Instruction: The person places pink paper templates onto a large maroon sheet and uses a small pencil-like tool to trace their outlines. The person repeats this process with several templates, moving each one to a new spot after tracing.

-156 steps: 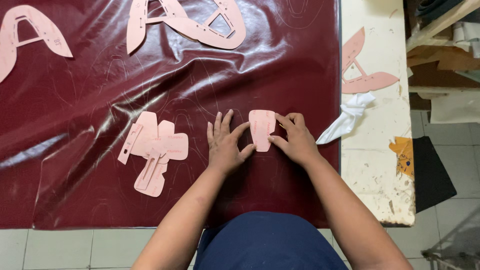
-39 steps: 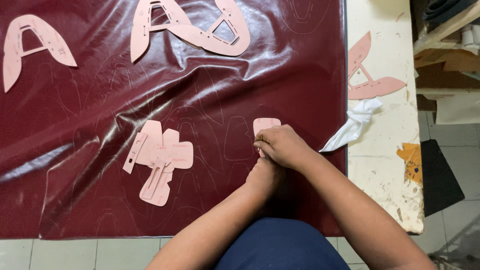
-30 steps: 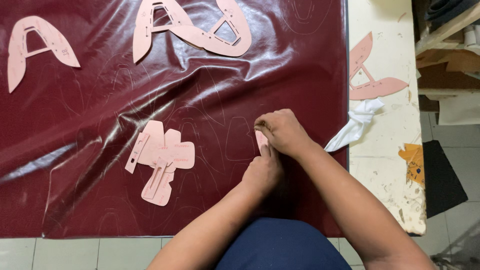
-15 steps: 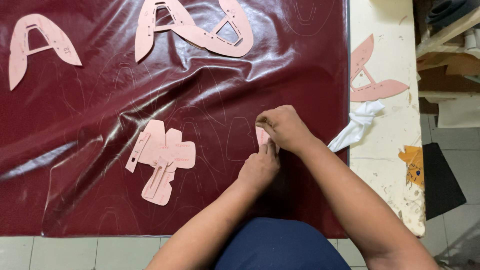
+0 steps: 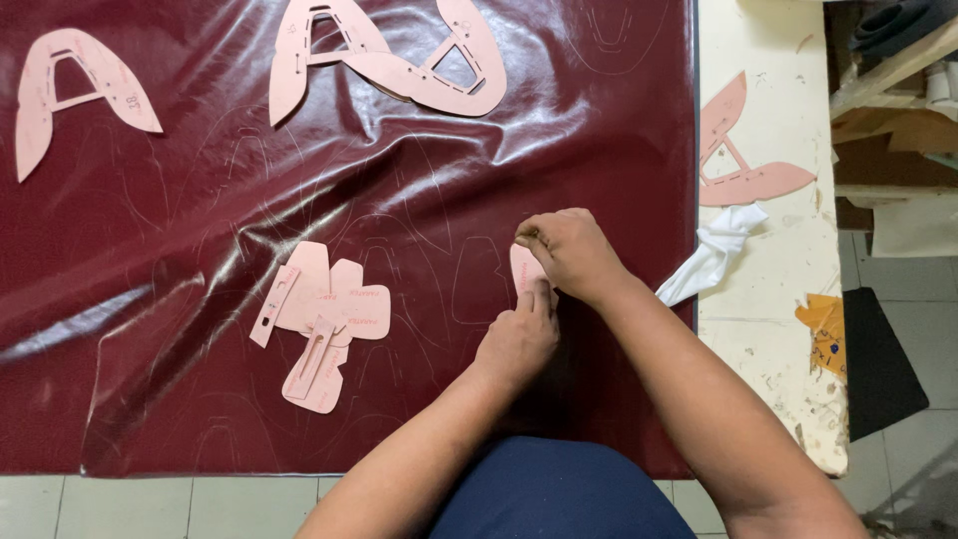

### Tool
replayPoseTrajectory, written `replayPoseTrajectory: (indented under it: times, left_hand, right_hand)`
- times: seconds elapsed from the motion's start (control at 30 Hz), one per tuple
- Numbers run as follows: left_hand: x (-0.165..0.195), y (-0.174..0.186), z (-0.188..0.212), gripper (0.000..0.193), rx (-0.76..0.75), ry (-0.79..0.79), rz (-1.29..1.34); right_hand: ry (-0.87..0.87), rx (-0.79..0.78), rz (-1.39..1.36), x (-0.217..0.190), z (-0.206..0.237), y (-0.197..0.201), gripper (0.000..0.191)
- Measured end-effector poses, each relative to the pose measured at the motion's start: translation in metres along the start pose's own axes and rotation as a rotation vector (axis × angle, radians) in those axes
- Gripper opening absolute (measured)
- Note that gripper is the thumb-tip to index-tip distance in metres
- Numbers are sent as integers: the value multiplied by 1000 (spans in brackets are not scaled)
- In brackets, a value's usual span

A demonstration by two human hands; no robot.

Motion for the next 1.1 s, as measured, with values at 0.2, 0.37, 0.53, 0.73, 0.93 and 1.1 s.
replayPoseTrajectory:
  times: [0.2,0.37,0.53,0.73,0.93,1.1]
  left_hand:
    - [-11,-8,5,35,53,-171,-150]
    - [-17,-20,18,36,45,-229,-228]
    - [-5,-32,21,33,91,-245,-191]
    - [36,-48,8,34,109,-245,-165]
    - [62,-72,8,21,-47,-218,-97]
    - [80,-70,7,17,-1,-180,-25]
  right_hand:
    - [-21,-12,137,20,2,-5,11]
    - [-50,51,35,34,32,-9,11]
    - [-192,46,117,63,71,-7,11]
    - [-154,41,66,92,116,28,10]
    - [-167,26,52,106,169,37,10]
    - [-169,48,32,104,190,49,11]
Point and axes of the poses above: each hand's wrist, its own z-axis away from the middle knuckle, its own y-axis out of the back of the hand, x = y × z, the point moved 6 cm from there along -z, towards the middle knuckle, and after that the axes turned 4 degrees about x, right-handed, at the moved point
